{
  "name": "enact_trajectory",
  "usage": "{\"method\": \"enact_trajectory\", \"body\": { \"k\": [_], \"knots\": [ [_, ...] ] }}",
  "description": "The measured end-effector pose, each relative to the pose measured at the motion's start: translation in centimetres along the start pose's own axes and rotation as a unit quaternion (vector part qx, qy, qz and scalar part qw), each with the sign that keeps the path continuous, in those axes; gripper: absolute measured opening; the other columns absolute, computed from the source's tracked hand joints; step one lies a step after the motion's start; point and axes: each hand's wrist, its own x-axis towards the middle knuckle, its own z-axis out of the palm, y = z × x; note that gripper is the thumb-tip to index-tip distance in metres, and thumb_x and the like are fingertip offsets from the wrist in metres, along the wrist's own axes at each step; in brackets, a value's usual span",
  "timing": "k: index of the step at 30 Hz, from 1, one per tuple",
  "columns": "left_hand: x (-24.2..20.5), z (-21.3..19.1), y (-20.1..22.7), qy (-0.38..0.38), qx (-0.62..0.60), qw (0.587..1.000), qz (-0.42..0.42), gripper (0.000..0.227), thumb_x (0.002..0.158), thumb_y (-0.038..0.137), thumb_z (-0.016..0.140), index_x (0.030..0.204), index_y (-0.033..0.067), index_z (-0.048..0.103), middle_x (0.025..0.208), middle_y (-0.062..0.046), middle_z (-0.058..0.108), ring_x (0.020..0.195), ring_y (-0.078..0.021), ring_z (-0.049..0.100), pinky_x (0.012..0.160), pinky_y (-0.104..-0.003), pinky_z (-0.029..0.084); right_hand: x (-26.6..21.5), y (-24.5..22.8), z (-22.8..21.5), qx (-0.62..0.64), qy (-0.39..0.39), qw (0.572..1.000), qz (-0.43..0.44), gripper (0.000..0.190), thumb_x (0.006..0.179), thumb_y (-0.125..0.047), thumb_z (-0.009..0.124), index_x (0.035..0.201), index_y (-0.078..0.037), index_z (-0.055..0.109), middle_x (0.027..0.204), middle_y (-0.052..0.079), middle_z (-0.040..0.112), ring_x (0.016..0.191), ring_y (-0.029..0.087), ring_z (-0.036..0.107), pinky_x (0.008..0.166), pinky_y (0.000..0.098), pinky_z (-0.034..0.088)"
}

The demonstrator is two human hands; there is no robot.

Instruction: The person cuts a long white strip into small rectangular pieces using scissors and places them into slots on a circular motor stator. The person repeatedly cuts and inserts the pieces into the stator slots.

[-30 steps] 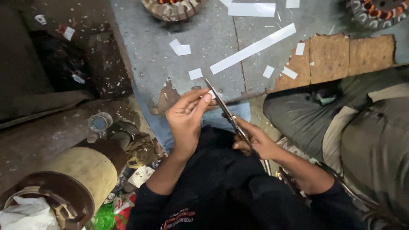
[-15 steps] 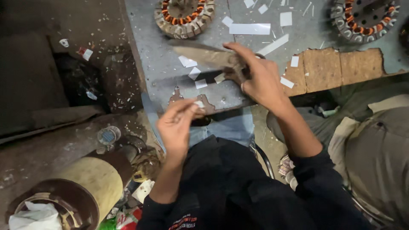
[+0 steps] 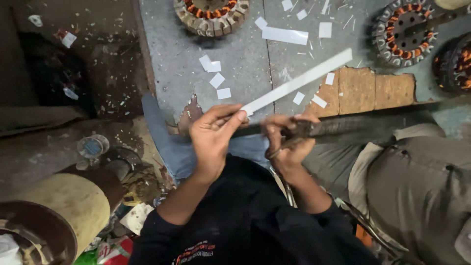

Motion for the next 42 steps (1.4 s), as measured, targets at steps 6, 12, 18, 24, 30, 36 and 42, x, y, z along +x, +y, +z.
{"method": "enact_trajectory", "body": {
  "k": [6,12,18,24,30,36,42],
  "knots": [
    [-1.0,0.5,-0.1,-0.039,-0.009,0.998,-0.04,0.017,0.1,-0.006,0.07,0.117,-0.009,0.071,0.114,-0.013,0.069,0.097,-0.0202,0.073,0.088,-0.033,0.063,0.0,-0.6,1.0,-0.012,0.032,0.996,0.088,0.059,0.1,0.002,0.074,0.138,-0.011,0.03,0.117,0.012,0.062,0.103,0.015,0.066,0.087,0.0296,0.055],
    [-1.3,-0.7,1.4,-0.116,-0.035,0.986,-0.118,0.025,0.101,-0.002,0.064,0.125,-0.0028,0.07,0.119,-0.011,0.069,0.103,-0.0211,0.074,0.094,-0.033,0.062,1.2,-2.6,2.0,-0.04,0.086,0.985,0.146,0.06,0.097,0.006,0.076,0.14,-0.009,0.036,0.101,0.003,0.053,0.091,0.01,0.056,0.084,0.0245,0.046],
    [-1.3,-1.1,0.9,-0.117,-0.064,0.984,-0.114,0.021,0.101,-0.005,0.066,0.122,-0.0051,0.071,0.114,-0.014,0.071,0.099,-0.0226,0.075,0.09,-0.035,0.064,0.8,-3.8,3.0,0.075,0.095,0.978,0.17,0.061,0.095,0.009,0.073,0.138,-0.01,0.035,0.103,0.001,0.052,0.092,0.009,0.055,0.082,0.023,0.044],
    [-1.4,-1.9,0.4,-0.128,-0.076,0.983,-0.106,0.017,0.098,-0.007,0.069,0.115,-0.0058,0.072,0.113,-0.015,0.071,0.097,-0.0242,0.076,0.087,-0.035,0.065,0.9,-4.5,3.2,0.094,0.082,0.978,0.167,0.061,0.098,0.011,0.071,0.14,-0.01,0.032,0.101,0.005,0.057,0.094,0.012,0.06,0.084,0.0244,0.048],
    [-0.8,-1.9,0.5,-0.137,-0.07,0.983,-0.102,0.014,0.098,-0.008,0.07,0.112,-0.0074,0.072,0.114,-0.017,0.071,0.096,-0.0267,0.076,0.085,-0.036,0.065,1.0,-4.5,3.4,0.105,0.076,0.976,0.172,0.063,0.098,0.011,0.071,0.142,-0.01,0.031,0.097,0.008,0.062,0.089,0.015,0.065,0.08,0.0254,0.051],
    [-0.6,-0.9,2.3,-0.182,-0.238,0.948,-0.109,0.044,0.088,0.003,0.073,0.13,0.0086,0.063,0.109,-0.009,0.071,0.095,-0.0203,0.075,0.084,-0.033,0.065,0.9,-3.9,3.6,0.049,0.097,0.981,0.159,0.061,0.098,0.008,0.073,0.138,-0.01,0.03,0.099,0.007,0.059,0.084,0.013,0.062,0.076,0.0257,0.05],
    [-1.6,1.6,-0.2,-0.008,-0.031,0.999,-0.039,0.026,0.1,-0.005,0.072,0.125,-0.0111,0.069,0.113,-0.013,0.071,0.097,-0.0196,0.073,0.088,-0.034,0.062,-0.6,-1.0,2.5,-0.035,0.079,0.988,0.125,0.065,0.101,0.007,0.073,0.142,-0.012,0.027,0.1,0.006,0.057,0.085,0.013,0.06,0.072,0.0256,0.049]
  ]
}}
